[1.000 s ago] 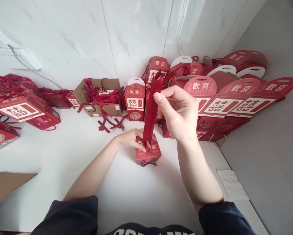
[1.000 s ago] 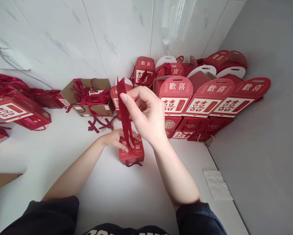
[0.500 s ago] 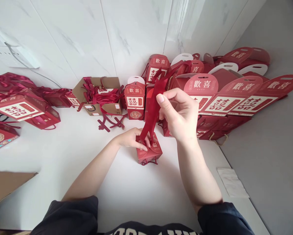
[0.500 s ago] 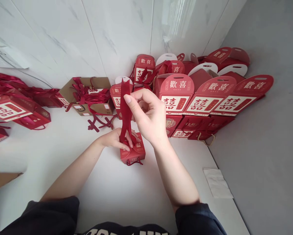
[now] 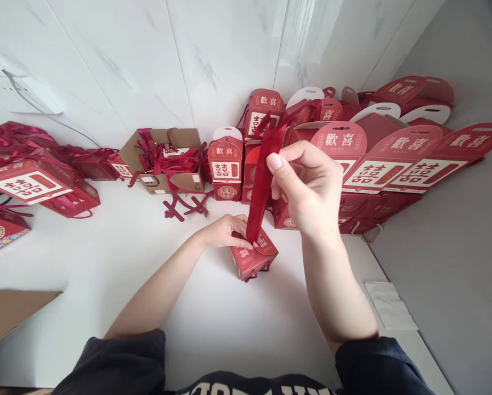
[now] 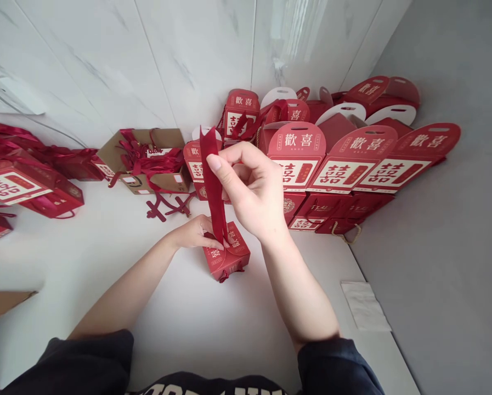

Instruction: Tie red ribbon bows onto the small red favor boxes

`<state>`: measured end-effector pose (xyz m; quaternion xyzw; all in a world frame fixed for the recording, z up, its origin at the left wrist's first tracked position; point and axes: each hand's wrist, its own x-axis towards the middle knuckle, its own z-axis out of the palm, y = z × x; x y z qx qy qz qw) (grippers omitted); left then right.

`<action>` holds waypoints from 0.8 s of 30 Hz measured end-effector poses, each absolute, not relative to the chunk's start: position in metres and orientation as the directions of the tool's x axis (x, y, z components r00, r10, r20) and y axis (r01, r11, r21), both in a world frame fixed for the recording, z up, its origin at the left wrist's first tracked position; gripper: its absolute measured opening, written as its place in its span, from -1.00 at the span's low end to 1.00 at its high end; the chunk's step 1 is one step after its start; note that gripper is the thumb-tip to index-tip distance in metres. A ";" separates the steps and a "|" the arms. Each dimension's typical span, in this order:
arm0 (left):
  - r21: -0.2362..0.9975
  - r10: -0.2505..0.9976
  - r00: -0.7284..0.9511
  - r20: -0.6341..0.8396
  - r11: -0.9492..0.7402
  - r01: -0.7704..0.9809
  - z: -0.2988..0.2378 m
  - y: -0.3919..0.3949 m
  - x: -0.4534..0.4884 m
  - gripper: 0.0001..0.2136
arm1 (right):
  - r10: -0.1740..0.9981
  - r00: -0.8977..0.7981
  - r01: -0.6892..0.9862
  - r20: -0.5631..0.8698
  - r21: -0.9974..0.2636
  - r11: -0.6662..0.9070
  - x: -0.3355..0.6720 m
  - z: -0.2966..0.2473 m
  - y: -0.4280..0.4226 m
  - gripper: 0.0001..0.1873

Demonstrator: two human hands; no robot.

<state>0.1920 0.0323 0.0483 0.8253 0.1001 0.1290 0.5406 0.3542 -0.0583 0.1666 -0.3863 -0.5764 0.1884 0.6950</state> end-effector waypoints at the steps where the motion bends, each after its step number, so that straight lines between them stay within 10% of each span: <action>1: 0.909 0.317 0.942 0.105 -0.415 0.038 0.050 0.030 0.193 -0.81 | 0.711 0.257 0.182 0.655 -0.755 0.629 0.353 0.166 -0.058 -0.75; 19: 0.951 0.375 0.917 0.138 -0.308 -0.017 0.034 0.032 0.194 -0.81 | 0.747 0.385 0.109 0.542 -0.830 0.546 0.356 0.150 -0.034 -0.74; 24: 0.940 0.357 0.926 0.124 -0.342 0.006 0.036 0.030 0.194 -0.81 | 0.860 0.152 0.178 0.487 -0.869 0.461 0.364 0.132 -0.032 -0.64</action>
